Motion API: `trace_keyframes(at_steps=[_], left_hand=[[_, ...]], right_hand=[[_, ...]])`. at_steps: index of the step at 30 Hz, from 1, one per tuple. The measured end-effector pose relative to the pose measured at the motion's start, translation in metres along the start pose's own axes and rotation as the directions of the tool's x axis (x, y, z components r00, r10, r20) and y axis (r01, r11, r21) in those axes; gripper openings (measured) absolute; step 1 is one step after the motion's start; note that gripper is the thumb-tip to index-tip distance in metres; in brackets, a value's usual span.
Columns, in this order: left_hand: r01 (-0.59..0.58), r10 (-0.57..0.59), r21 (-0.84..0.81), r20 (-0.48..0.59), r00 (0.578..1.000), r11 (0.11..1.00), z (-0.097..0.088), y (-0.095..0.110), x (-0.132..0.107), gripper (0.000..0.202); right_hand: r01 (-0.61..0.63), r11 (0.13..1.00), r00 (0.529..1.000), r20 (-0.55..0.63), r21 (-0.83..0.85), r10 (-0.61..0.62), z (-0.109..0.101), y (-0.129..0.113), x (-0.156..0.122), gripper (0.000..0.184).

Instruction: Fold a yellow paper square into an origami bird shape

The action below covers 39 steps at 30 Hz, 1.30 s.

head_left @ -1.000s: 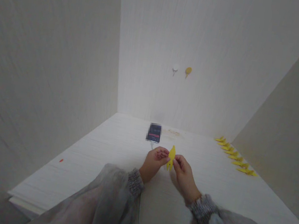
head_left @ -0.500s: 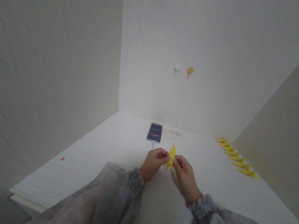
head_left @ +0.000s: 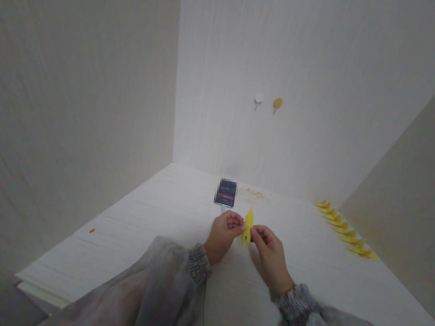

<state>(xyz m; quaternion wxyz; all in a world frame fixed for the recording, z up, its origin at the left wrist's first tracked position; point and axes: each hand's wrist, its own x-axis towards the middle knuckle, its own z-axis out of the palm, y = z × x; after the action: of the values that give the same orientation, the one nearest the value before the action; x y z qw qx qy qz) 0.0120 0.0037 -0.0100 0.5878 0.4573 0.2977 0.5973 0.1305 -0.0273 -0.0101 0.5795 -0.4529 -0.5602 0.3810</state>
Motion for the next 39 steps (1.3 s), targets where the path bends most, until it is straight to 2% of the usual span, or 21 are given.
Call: trace_keyframes(at_steps=[8,13,18,23,27,33,39], left_hand=[[-0.005,0.004,-0.086,-0.004,1.000,0.996,0.002,0.002,-0.002,0.031],[0.013,-0.013,-0.045,0.000,1.000,0.999,0.000,-0.002,-0.001,0.028],[0.065,-0.063,-0.021,0.068,0.996,0.998,-0.005,-0.006,0.002,0.029],[0.087,-0.088,0.010,0.100,0.991,0.996,-0.007,-0.005,0.002,0.033],[0.079,-0.081,0.027,0.075,0.994,0.997,-0.007,-0.002,0.001,0.038],[0.060,-0.060,0.021,0.015,0.998,0.998,-0.008,-0.001,0.001,0.042],[0.056,-0.057,0.040,0.011,0.998,0.998,-0.006,0.001,0.001,0.042]], right_hand=[[-0.072,0.997,0.997,-0.030,0.036,0.073,-0.002,0.000,0.003,0.018],[-0.112,0.992,0.994,0.010,0.054,0.112,-0.005,0.000,0.004,0.017],[-0.131,0.990,0.990,0.051,0.060,0.128,-0.007,-0.002,0.004,0.019],[-0.137,0.991,0.989,0.060,0.000,0.137,-0.007,0.000,0.004,0.022],[-0.147,0.989,0.987,0.062,0.000,0.147,-0.007,0.001,0.003,0.021],[-0.216,0.969,0.961,0.202,0.123,0.189,-0.007,0.005,0.003,0.020],[-0.232,0.967,0.964,0.157,0.104,0.214,-0.007,0.007,0.005,0.020]])
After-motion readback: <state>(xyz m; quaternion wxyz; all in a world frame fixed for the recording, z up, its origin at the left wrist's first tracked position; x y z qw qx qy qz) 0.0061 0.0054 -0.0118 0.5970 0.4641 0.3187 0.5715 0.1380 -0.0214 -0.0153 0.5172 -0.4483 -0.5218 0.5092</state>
